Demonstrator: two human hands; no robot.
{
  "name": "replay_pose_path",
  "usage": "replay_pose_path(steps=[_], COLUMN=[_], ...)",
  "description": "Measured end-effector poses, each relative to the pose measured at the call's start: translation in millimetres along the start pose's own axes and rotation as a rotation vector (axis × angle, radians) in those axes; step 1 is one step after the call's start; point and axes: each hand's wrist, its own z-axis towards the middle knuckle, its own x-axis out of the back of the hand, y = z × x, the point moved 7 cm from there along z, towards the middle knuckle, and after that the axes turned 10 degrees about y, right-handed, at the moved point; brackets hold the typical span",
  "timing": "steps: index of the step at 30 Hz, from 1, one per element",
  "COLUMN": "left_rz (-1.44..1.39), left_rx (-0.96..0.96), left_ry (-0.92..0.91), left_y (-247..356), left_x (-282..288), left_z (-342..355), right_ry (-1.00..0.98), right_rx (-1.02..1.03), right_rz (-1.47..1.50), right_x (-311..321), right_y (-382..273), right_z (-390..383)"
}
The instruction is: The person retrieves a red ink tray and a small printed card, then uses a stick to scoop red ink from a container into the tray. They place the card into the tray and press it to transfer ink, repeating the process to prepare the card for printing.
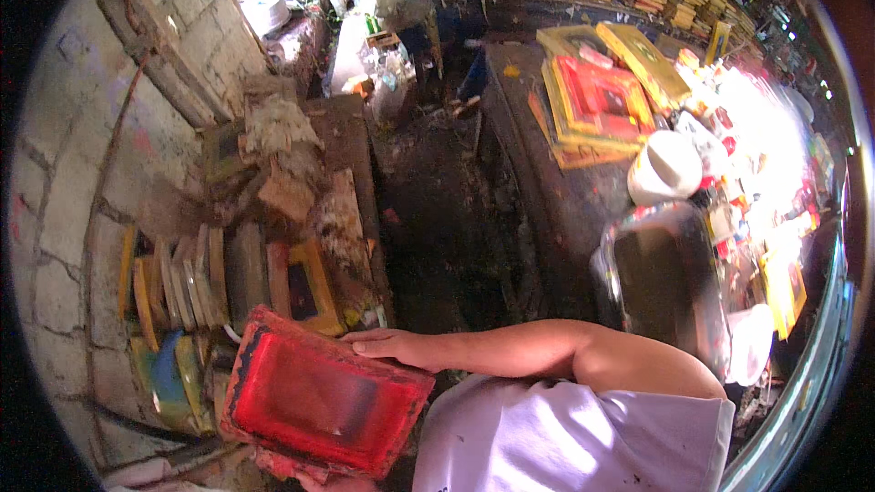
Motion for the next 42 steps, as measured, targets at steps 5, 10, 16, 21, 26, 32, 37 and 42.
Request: replay_pose_path(steps=[5, 10, 16, 21, 26, 32, 37, 42], left_rz=[-0.475, -0.016, 0.070, 0.164, 0.068, -0.029, 0.070, 0.130], left_rx=[0.174, -0.003, 0.208, 0.203, 0.196, 0.346, 0.293, 0.242], left_ry=[-0.118, 0.009, -0.091, -0.172, 0.038, 0.260, 0.305, 0.358], left_y=[-69, -132, -207, -268, -312, -362, -404, -447], left_x=[-79, -122, -156, -191, -223, -254, -296, -338], left_z=[84, 173, 253, 335, 413, 539, 621, 702], right_ry=[-0.033, 0.056, 0.199, 0.291, 0.392, 0.110, 0.176, 0.156], right_rx=[0.001, 0.241, 0.412, 0.311, 0.166, 0.101, 0.021, -0.115], right_rz=[-0.131, -0.228, -0.403, -0.331, -0.465, -0.258, -0.240, -0.118], right_x=[50, 73, 119, 169, 227, 273, 337, 376], right_y=[-105, -215, -332, -391, -454, -535, -590, -627], right_z=[16, 15, 23, 52, 134, 249, 287, 328])
